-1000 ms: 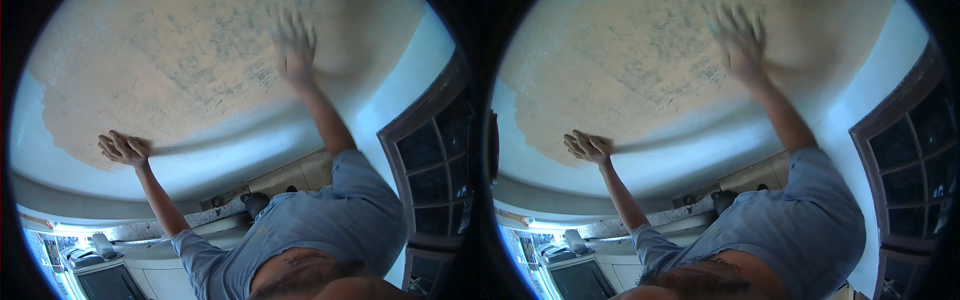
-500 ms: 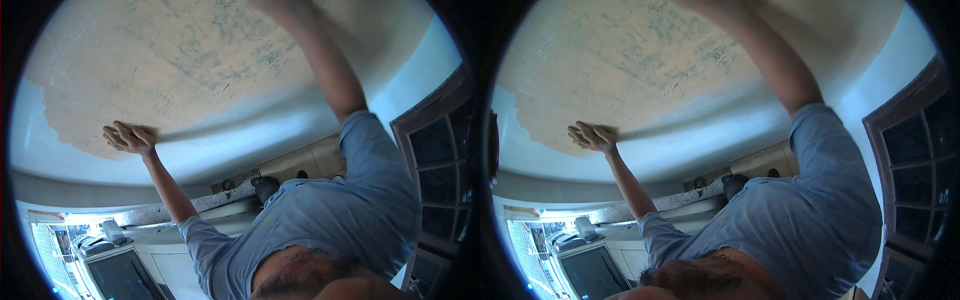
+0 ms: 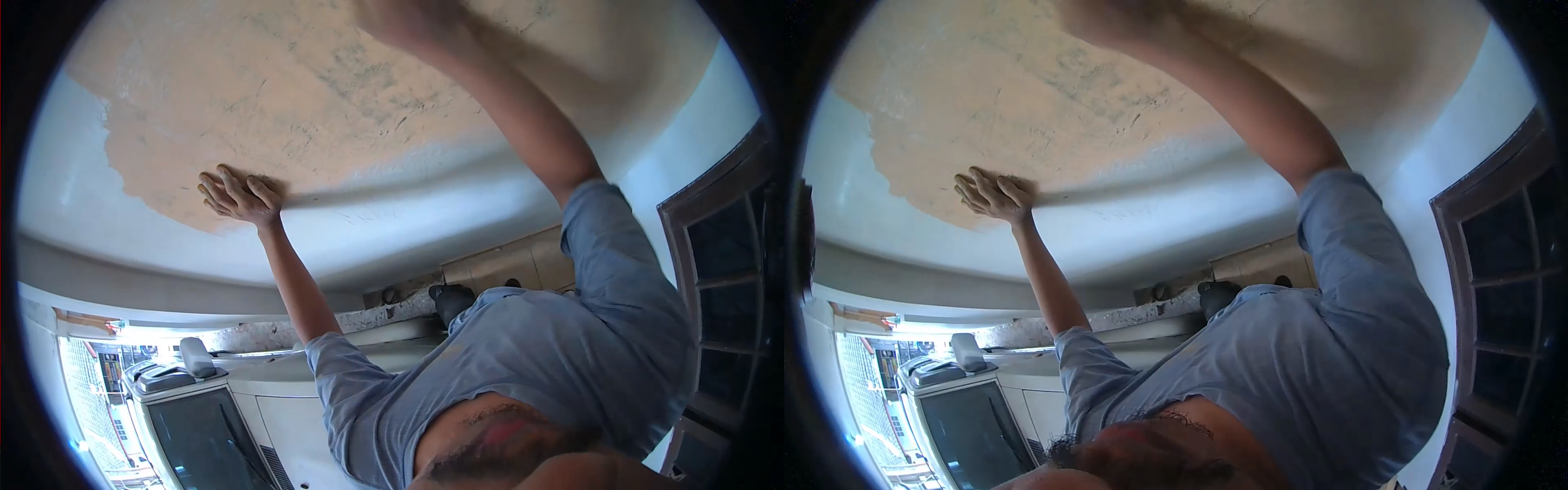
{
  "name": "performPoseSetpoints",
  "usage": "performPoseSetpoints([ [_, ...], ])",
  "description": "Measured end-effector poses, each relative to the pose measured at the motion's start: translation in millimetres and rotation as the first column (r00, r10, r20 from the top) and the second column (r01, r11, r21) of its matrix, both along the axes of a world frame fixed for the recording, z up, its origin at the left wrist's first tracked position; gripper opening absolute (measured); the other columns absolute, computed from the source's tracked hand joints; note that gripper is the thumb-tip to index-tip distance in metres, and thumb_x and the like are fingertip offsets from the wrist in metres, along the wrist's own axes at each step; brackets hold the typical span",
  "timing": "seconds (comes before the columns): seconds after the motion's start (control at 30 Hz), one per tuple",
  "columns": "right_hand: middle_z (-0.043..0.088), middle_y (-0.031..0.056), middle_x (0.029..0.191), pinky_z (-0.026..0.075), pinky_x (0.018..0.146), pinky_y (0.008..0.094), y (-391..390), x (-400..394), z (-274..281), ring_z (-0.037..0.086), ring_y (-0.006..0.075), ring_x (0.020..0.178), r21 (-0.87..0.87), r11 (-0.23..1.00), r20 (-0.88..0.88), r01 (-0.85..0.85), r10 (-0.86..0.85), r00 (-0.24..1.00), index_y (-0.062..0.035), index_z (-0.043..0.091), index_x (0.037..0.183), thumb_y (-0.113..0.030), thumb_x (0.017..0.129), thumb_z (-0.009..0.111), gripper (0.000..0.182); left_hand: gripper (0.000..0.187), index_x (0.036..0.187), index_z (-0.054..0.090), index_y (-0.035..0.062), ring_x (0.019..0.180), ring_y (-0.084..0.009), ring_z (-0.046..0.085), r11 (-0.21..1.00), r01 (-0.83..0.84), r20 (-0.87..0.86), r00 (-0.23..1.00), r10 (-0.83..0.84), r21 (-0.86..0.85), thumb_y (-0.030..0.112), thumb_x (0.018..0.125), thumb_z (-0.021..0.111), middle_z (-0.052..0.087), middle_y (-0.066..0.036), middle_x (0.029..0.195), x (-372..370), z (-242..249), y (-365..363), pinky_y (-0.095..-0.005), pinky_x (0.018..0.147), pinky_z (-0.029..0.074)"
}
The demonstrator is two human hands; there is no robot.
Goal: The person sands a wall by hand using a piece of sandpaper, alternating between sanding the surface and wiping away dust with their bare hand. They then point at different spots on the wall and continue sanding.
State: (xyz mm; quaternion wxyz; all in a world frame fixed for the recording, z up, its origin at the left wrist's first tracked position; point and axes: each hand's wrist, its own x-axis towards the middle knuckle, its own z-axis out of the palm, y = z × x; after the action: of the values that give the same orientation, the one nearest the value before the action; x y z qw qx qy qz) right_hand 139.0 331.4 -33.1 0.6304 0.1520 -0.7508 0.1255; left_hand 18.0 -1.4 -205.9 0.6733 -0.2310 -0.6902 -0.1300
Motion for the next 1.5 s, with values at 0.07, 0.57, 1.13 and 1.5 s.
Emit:
performPoseSetpoints([
  [0.07,0.057,0.0093,0.133,0.023,0.113,0.0491,-13,-11,33,0.043,0.0261,0.133,0.128,0.978,-0.339,0.164,-0.112,0.934,-0.0055,0.059,0.126,-0.012,0.091,0.051,0.036,0.055,0.139,0.046,0.0021,0.139,-0.0401,0.027,1.0,0.016,-0.008,1.0,-0.016,-0.01,0.037,0.097,0.037,0.031,-0.025,0.149,0,2,2,-0.0541,0.112,0.017],
  [0.57,0.062,-0.0053,0.127,0.034,0.108,0.0427,-68,-24,-50,0.052,0.0099,0.121,0.245,0.939,-0.267,0.243,-0.175,0.948,-0.019,0.069,0.111,-0.018,0.086,0.064,0.026,0.053,0.139,0.046,0.0028,0.14,-0.0389,0.028,1.0,-0.014,0.0,1.0,0.014,0.021,0.033,0.097,0.038,0.032,-0.024,0.149,0,-4,1,-0.0503,0.113,0.018],
  [1.13,0.06,-0.0088,0.128,0.032,0.109,0.045,-110,-34,-130,0.048,0.0101,0.124,0.228,0.955,-0.116,0.192,-0.169,0.979,-0.0202,0.069,0.112,-0.024,0.085,0.064,0.027,0.051,0.132,0.054,0.0011,0.138,-0.0419,0.029,0.997,0.049,0.022,0.998,-0.05,0.065,0.031,0.092,0.042,0.038,-0.026,0.145,-3,-1,2,-0.0532,0.112,0.016],
  [1.5,0.063,-0.0032,0.121,0.035,0.107,0.0495,-154,-47,-99,0.054,0.0155,0.118,0.202,0.973,-0.172,0.112,-0.077,0.982,-0.0138,0.069,0.111,-0.021,0.083,0.064,0.029,0.049,0.13,0.058,0.0065,0.14,-0.0376,0.028,0.991,0.072,0.023,0.997,-0.075,0.115,0.035,0.094,0.041,0.042,-0.024,0.144,-3,-6,-1,-0.0508,0.115,0.01],
])
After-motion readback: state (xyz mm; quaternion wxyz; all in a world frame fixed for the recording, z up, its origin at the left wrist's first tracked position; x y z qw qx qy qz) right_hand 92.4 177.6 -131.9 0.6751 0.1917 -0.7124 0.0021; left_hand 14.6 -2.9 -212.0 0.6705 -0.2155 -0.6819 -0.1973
